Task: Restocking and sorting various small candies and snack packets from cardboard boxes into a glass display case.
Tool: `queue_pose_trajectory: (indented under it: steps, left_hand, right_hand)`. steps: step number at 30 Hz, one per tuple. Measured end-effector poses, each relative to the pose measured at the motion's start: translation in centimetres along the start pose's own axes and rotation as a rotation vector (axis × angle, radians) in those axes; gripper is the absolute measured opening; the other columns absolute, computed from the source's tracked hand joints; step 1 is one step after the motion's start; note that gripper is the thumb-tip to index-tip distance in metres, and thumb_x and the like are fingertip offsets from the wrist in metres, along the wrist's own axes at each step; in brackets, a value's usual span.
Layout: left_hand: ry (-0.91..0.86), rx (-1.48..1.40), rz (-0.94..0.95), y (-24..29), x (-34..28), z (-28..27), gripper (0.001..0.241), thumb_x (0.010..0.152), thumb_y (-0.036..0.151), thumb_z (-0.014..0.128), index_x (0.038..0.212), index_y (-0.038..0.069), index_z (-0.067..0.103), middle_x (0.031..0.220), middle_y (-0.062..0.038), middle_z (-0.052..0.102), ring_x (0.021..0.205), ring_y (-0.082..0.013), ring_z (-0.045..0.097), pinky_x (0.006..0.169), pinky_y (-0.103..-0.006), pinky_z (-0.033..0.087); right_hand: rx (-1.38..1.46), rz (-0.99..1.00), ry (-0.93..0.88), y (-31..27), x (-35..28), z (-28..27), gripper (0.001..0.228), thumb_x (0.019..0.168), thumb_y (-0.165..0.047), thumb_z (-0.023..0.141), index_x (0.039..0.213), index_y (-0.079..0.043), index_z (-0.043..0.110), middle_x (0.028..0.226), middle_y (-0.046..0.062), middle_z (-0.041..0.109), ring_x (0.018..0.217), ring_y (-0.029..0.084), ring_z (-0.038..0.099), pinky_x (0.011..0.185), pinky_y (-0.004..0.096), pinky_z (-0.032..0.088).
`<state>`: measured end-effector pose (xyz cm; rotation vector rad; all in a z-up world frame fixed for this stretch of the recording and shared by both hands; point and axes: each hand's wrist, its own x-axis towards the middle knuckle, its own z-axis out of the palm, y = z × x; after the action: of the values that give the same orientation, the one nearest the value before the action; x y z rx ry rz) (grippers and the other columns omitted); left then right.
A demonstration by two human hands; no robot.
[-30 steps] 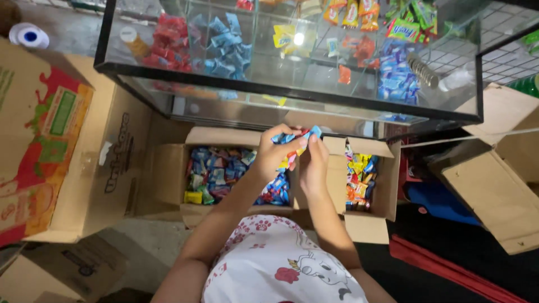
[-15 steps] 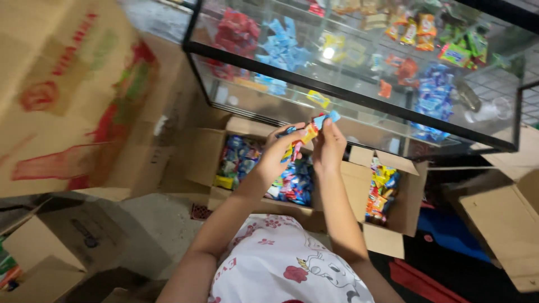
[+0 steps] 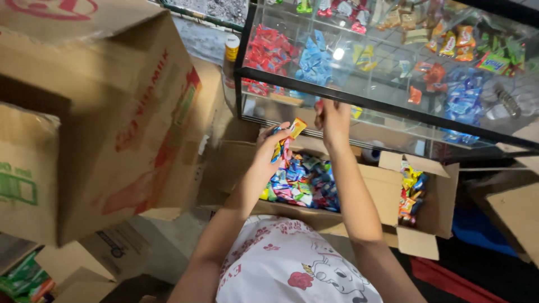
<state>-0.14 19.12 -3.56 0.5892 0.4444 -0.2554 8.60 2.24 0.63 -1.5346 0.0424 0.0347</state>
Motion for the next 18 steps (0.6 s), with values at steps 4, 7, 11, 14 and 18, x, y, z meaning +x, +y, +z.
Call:
queue_pose_trajectory:
  steps: [4,7,11,14,18]
  left_hand:
    - [0.063,0.033,0.048,2.1,-0.4,0.0,0.033,0.085,0.009,0.074,0.118,0.005,0.070,0.087,-0.008,0.070,0.062,-0.0158,0.063,0.048,-0.0327,0.053]
    - [0.042,0.069,0.085,3.5,-1.2,0.2,0.032,0.085,0.009,0.074,0.117,0.004,0.070,0.090,-0.007,0.071,0.065,-0.0151,0.064,0.050,-0.0324,0.055]
    - [-0.048,0.128,0.095,3.2,-1.0,0.7,0.028,0.090,0.011,0.075,0.116,0.003,0.070,0.090,-0.003,0.067,0.071,-0.0117,0.064,0.051,-0.0312,0.055]
    - [-0.096,0.065,0.015,2.4,-0.3,1.2,0.031,0.094,0.019,0.077,0.119,0.003,0.070,0.086,-0.005,0.065,0.065,-0.0131,0.059,0.049,-0.0304,0.049]
    - [-0.132,-0.081,-0.173,4.0,-0.7,2.7,0.041,0.095,0.035,0.067,0.123,0.005,0.067,0.088,-0.008,0.069,0.069,-0.0154,0.065,0.054,-0.0322,0.054]
  right_hand:
    - [0.243,0.078,0.089,-2.6,-1.9,3.2,0.024,0.101,-0.027,0.062,0.121,-0.016,0.056,0.065,-0.006,0.050,0.047,0.003,0.036,0.040,0.023,0.025]
    - [0.052,0.089,0.077,-1.6,-5.0,4.5,0.027,0.101,-0.026,0.066,0.122,-0.014,0.056,0.066,-0.008,0.045,0.050,0.002,0.035,0.043,0.023,0.024]
    - [0.163,0.177,-0.045,1.5,-7.9,4.9,0.018,0.103,-0.024,0.069,0.109,-0.008,0.062,0.065,-0.007,0.043,0.051,0.002,0.035,0.045,0.023,0.024]
    - [0.339,0.095,0.070,-0.6,-9.2,5.8,0.015,0.101,-0.021,0.067,0.101,-0.007,0.061,0.073,-0.003,0.058,0.053,0.005,0.046,0.048,0.026,0.040]
    - [0.422,0.107,0.113,-1.4,-9.6,4.2,0.014,0.098,-0.018,0.065,0.101,-0.005,0.061,0.081,0.004,0.069,0.060,0.010,0.059,0.057,0.027,0.051]
